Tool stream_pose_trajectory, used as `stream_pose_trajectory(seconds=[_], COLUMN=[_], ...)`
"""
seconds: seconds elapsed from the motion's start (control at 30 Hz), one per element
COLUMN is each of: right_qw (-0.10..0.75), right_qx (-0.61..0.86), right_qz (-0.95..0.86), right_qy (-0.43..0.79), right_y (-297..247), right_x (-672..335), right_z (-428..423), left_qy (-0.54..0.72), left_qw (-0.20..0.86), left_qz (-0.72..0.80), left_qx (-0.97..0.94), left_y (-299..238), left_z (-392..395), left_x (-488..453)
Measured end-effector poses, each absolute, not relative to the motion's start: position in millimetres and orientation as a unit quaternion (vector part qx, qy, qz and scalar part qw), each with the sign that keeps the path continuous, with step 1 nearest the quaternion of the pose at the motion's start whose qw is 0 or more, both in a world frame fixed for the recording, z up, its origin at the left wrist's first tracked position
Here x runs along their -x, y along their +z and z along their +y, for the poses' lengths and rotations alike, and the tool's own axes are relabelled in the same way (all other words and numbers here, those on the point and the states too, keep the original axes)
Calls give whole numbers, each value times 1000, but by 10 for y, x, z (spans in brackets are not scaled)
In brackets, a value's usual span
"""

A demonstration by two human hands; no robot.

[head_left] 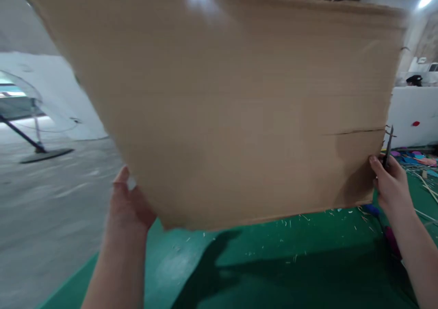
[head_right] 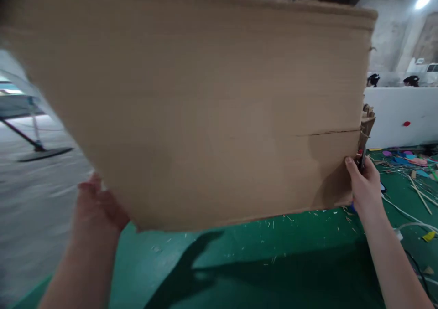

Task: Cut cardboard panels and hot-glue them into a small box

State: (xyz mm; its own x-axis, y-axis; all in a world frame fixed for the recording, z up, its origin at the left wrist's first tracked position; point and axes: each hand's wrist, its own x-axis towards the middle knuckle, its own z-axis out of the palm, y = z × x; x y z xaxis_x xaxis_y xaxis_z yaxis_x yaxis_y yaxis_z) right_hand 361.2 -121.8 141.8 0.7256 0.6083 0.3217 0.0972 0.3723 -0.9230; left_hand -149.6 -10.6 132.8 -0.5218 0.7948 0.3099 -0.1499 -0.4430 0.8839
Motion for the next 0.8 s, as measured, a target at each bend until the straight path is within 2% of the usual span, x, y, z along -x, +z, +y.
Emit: stream_pose_trajectory(seconds=[0.1, 0.23, 0.33, 0.4, 0.47, 0.57, 0.67, 0.73, 0.8], right_qw=[715, 644, 619, 623, 656, 693, 662, 660, 683], right_qx=[570, 622, 607, 612, 624, 583, 497, 467, 471], right_qz=[-388, -442, -464, -446, -406, -406, -443, -433, -411], right_qy=[116, -52, -181, -196, -121, 125, 344, 400, 377], right_y=[1549, 1734, 1752, 1630, 1407, 1017, 760, 694, 682], right_x=[-3713, -3769, -3747, -3685, -3556, -3214, -2809, -2617, -2544], right_z=[-1142, -938, -805, -765, -777, -873, -970, -975, -925], left_qy=[720, 725, 749, 763, 776, 786, 779, 754, 722], left_qw=[340, 357, 353, 360, 372, 388, 429, 496, 567], left_qz=[461, 454, 427, 418, 403, 381, 376, 371, 353], left_qx=[-393, -376, -363, -337, -310, -293, -261, -217, -182], left_y=[1243, 1141, 1083, 1033, 970, 850, 712, 616, 520], left_z=[-140, -156, -170, -183, -200, -243, -318, -374, -417], left_x=[1514, 1313, 1126, 1025, 941, 801, 607, 465, 352])
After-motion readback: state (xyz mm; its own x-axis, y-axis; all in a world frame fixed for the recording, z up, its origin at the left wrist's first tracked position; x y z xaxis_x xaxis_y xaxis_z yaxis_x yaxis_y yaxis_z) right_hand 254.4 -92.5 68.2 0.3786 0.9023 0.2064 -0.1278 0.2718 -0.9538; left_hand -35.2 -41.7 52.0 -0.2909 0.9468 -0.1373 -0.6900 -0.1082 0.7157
